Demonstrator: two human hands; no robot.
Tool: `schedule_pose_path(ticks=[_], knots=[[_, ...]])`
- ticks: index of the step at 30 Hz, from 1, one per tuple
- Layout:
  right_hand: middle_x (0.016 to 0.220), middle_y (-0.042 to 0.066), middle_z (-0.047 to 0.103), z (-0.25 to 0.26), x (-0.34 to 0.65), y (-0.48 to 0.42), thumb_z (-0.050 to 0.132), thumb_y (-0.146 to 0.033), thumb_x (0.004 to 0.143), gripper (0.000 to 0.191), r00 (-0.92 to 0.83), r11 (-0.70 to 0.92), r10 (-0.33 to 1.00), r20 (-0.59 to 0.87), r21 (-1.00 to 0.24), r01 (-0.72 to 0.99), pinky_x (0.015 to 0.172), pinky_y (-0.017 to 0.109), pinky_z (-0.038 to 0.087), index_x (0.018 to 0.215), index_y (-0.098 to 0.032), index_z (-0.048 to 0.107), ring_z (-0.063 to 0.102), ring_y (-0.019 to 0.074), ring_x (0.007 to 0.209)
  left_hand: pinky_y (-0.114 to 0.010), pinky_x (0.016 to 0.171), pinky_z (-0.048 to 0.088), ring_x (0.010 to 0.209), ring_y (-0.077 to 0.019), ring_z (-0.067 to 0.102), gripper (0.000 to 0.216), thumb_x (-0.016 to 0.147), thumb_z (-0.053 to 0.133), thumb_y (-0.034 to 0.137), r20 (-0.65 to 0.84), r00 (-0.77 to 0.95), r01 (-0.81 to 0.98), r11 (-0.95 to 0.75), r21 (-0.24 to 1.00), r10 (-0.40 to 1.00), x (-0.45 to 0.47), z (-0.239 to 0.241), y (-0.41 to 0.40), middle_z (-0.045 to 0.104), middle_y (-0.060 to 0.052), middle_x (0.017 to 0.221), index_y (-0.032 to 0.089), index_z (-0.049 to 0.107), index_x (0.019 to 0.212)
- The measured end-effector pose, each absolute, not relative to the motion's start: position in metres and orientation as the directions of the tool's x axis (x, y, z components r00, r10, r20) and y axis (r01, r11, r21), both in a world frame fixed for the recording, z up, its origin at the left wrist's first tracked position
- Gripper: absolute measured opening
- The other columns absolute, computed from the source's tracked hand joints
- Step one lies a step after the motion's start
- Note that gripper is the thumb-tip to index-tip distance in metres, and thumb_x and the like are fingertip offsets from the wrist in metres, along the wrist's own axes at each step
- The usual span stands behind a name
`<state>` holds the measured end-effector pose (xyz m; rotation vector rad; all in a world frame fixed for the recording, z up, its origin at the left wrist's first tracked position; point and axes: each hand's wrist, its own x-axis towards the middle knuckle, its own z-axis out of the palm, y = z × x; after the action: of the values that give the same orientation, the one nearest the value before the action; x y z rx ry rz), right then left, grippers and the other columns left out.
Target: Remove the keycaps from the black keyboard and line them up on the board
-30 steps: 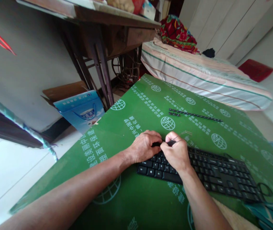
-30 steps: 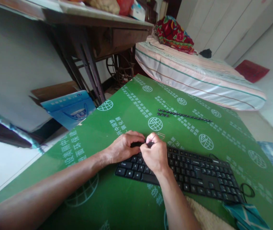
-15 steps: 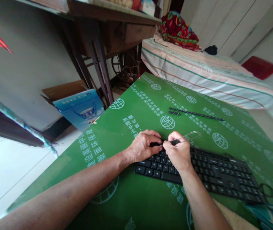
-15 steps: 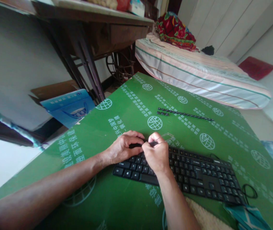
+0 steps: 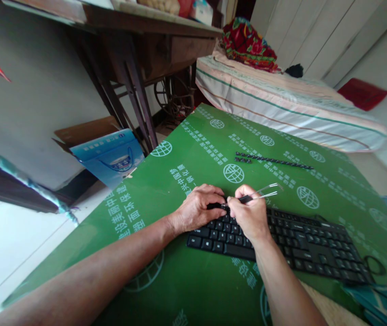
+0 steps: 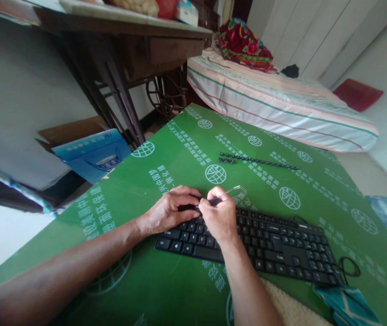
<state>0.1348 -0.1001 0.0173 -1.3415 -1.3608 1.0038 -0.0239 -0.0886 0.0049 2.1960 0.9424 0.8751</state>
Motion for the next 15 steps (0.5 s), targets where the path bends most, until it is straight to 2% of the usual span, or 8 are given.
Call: schedule_pose_path(ticks=[7, 15], knots=[[0.04, -0.009, 0.041, 0.0192, 0.1346, -0.1028, 0.059, -0.027, 0.07, 0.024, 0.032, -0.001, 0.999, 0.005, -0.986, 0.17, 0.032, 0.017, 0.026, 0.06, -0.021, 0.038, 0.034, 0.0061, 0.032, -0.037, 0.091, 0.042, 0.099, -0.0199, 0.056, 0.016, 0.077, 0.062, 0.022, 0.326, 0.539, 0.339, -0.554, 0.76, 0.777, -0.025, 0.0062, -0.0876, 0.063, -0.009, 0.104, 0.016, 0.068, 0.091], [0.042, -0.007, 0.048, 0.016, 0.1342, -0.1031, 0.06, -0.036, 0.076, 0.028, 0.063, 0.097, 0.992, 0.112, -0.975, 0.201, 0.036, 0.017, 0.033, 0.063, -0.02, 0.041, 0.041, 0.0064, 0.033, -0.037, 0.091, 0.044, 0.1, -0.019, 0.057, 0.018, 0.08, 0.057, 0.018, 0.306, 0.499, 0.349, -0.511, 0.786, 0.811, -0.0242, 0.0036, -0.0873, 0.065, -0.009, 0.105, 0.016, 0.069, 0.093]])
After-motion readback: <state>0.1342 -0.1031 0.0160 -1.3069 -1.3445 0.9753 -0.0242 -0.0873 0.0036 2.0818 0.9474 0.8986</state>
